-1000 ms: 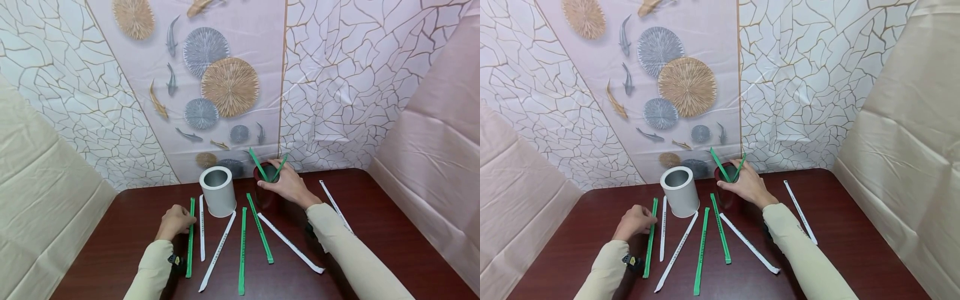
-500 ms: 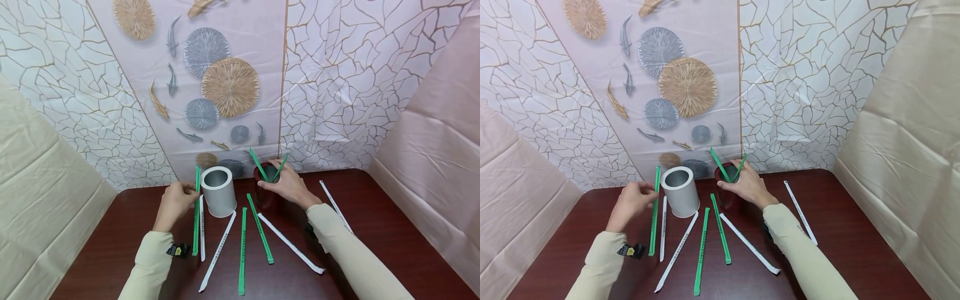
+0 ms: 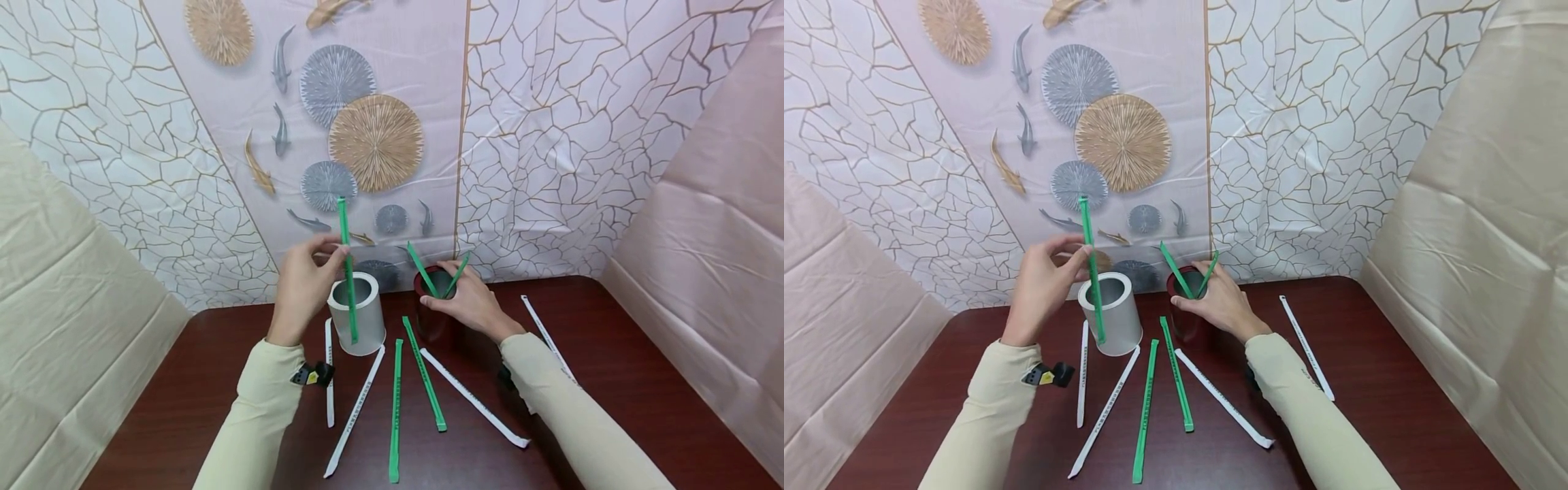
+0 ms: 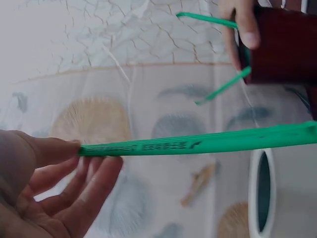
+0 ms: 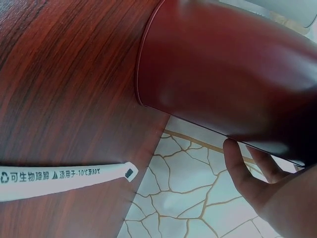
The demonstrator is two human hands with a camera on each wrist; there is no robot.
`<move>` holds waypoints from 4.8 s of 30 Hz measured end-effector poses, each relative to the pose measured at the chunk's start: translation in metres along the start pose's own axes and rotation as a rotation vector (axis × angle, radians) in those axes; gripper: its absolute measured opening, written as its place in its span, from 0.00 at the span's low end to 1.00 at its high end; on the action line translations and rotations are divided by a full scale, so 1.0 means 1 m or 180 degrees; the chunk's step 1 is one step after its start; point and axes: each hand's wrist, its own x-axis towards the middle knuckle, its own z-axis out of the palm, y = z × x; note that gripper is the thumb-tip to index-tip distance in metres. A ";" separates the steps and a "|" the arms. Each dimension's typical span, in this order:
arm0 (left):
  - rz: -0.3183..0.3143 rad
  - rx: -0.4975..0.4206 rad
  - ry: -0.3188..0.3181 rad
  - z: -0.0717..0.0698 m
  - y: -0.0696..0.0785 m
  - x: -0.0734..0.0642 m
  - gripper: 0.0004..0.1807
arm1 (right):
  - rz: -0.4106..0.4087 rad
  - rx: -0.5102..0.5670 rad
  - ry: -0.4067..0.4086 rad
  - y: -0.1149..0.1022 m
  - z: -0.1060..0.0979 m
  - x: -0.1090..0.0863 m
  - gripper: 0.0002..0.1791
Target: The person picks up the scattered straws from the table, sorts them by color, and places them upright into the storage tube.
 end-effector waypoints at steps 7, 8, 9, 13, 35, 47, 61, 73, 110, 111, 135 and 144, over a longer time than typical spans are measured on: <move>0.0657 -0.0271 0.0260 0.026 0.023 0.014 0.10 | 0.0018 0.0024 -0.0017 0.000 0.002 0.000 0.55; 0.0741 -0.0280 0.0293 0.030 0.024 0.016 0.10 | 0.0012 0.0022 -0.0017 0.000 0.002 0.000 0.55; 0.0809 -0.0279 0.0328 0.035 0.025 0.017 0.10 | 0.0011 0.0021 -0.0016 0.000 0.002 -0.001 0.55; 0.0946 -0.0254 0.0380 0.053 0.021 0.022 0.09 | 0.0018 0.0044 -0.0007 0.000 0.001 -0.001 0.54; -0.0065 0.0560 -0.0675 0.108 -0.047 -0.004 0.11 | 0.0019 0.0051 0.0008 -0.005 0.004 -0.002 0.54; -0.0090 0.0475 -0.0518 0.050 -0.020 -0.023 0.13 | -0.0027 -0.0048 -0.0015 -0.008 -0.003 0.002 0.55; -0.1037 0.0150 -0.1095 0.046 -0.065 -0.084 0.14 | -0.0013 -0.0022 0.0016 -0.002 -0.004 0.002 0.54; -0.1363 0.0425 -0.1325 0.082 -0.097 -0.107 0.10 | 0.0006 0.0012 0.0010 -0.001 -0.002 -0.002 0.54; -0.0466 0.1023 -0.0675 0.051 -0.016 -0.036 0.14 | 0.0034 -0.0028 0.0011 0.000 -0.002 -0.004 0.56; -0.0393 0.0991 -0.0583 0.047 -0.011 -0.029 0.13 | 0.0037 -0.0027 0.0006 0.000 -0.002 -0.004 0.56; 0.0506 0.0005 -0.0227 0.081 0.013 0.065 0.09 | 0.0046 -0.0028 0.0058 -0.001 -0.003 -0.004 0.53; -0.0205 0.0158 -0.1043 0.105 -0.030 0.055 0.10 | 0.0004 -0.0011 0.0055 0.000 -0.001 -0.003 0.55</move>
